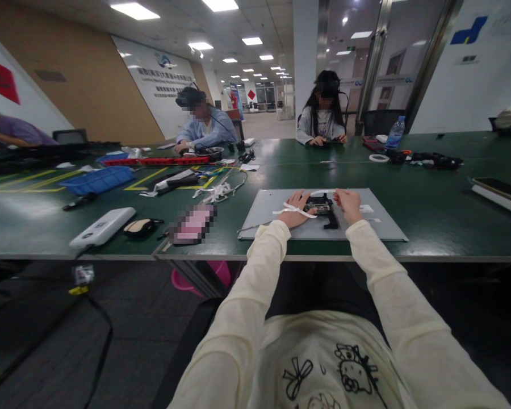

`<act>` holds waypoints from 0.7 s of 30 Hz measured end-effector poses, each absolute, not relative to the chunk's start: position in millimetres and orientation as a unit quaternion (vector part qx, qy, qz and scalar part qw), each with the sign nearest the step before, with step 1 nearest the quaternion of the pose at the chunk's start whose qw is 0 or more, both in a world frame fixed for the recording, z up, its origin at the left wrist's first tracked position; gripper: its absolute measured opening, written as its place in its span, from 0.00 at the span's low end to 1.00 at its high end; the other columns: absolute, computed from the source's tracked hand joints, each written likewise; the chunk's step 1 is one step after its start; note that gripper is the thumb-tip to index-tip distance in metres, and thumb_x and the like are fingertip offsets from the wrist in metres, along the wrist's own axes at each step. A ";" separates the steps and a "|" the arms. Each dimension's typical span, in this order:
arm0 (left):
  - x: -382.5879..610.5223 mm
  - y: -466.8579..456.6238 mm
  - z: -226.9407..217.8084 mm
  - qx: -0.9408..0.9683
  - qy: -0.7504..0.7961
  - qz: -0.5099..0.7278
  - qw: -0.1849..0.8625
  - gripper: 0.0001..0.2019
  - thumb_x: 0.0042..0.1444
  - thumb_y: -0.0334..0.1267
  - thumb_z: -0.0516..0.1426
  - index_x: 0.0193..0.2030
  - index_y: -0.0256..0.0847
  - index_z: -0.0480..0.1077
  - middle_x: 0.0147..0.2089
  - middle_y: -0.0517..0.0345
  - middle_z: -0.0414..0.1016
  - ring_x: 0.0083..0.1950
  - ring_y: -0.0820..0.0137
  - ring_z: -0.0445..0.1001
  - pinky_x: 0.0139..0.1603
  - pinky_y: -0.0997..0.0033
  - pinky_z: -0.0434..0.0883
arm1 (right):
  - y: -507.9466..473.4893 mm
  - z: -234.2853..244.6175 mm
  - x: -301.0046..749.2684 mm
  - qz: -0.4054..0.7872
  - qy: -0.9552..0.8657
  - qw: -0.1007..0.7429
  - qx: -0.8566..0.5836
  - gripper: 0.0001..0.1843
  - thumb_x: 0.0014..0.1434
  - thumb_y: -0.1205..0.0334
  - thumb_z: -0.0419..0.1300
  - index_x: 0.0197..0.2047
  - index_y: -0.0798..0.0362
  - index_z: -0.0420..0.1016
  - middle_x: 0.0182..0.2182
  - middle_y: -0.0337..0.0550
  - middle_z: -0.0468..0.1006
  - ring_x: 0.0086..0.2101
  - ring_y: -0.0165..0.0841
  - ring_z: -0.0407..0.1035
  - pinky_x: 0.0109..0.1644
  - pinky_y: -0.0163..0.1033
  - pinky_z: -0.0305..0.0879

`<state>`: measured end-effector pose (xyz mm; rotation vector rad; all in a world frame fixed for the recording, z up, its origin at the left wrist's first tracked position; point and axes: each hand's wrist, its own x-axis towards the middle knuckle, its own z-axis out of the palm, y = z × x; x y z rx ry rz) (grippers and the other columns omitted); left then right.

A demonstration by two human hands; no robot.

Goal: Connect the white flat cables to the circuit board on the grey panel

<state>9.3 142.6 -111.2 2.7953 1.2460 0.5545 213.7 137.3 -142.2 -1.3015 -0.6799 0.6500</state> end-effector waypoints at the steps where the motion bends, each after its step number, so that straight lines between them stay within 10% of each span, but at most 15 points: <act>1: 9.6 141.8 -110.0 0.897 0.405 0.176 0.014 0.31 0.63 0.53 0.51 0.67 0.37 0.54 0.72 0.43 0.50 0.72 0.56 0.50 0.69 0.53 0.53 | 137.3 -143.0 213.9 0.291 -0.306 0.693 -0.585 0.10 0.51 0.59 0.60 0.31 0.58 0.77 0.26 0.42 0.78 0.26 0.25 0.72 0.25 0.26 0.64; 21: 29.1 131.2 -72.5 0.893 0.432 0.117 -0.042 0.20 0.63 0.42 0.51 0.61 0.42 0.63 0.64 0.46 0.66 0.65 0.57 0.64 0.63 0.52 0.62 | 130.8 -143.8 219.7 0.206 -0.443 0.545 -0.681 0.07 0.51 0.67 0.60 0.36 0.56 0.74 0.22 0.41 0.78 0.25 0.32 0.74 0.32 0.34 0.70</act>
